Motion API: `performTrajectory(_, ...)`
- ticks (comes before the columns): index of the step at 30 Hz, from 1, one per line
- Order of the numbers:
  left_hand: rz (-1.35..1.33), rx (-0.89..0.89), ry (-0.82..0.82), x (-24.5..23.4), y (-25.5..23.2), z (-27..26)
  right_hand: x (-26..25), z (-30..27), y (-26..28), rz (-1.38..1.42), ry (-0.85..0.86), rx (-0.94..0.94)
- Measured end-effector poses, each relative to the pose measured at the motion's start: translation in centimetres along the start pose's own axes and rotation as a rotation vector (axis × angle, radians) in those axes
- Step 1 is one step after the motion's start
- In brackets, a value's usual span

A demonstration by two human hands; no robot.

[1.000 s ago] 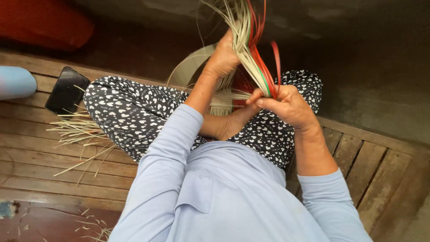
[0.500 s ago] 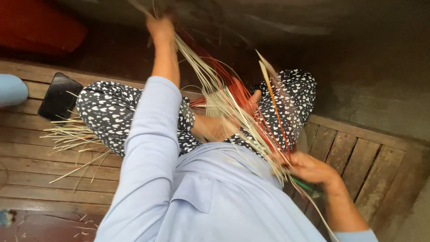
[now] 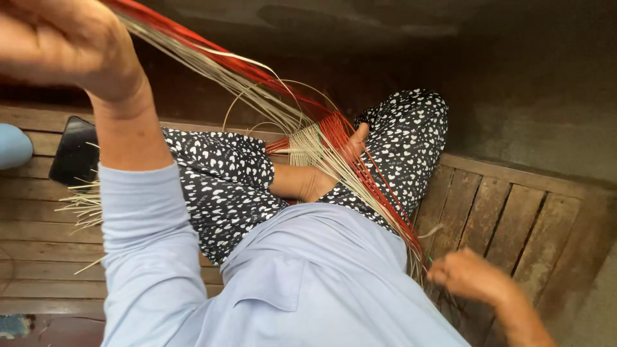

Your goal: Weaving natural and colored fibers together by hand to create a handcrafted item while sitting on the floor.

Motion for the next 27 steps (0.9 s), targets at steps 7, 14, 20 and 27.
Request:
performTrajectory(7,0.171,-0.066,0.751,1.3,2.8,-7.0,-22.3,4.8,6.1,0.085,-0.506,-0.134)
performTrajectory(14,0.131,-0.350,1.650,-5.7,-3.3,-26.3,-30.4,21.0,6.6,0.644,-0.657,-0.283)
performTrajectory(20,0.043,-0.356,1.935,-9.8,-6.7,-39.3,-27.7,29.2,10.6,1.033,-0.380,-0.251)
performTrajectory(27,0.114,-0.484,1.887,-10.4,-3.7,-42.5,-26.5,35.3,9.2,1.072,-0.391,-0.266)
Point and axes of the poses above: each hand's wrist, its own z-axis towards the middle knuckle, its own x-axis out of the palm, y = z × x, the point moved 9 cm from there along z, towards the middle knuckle, and after that the axes turned 10 degrees about -y, right-handed, at the moved point
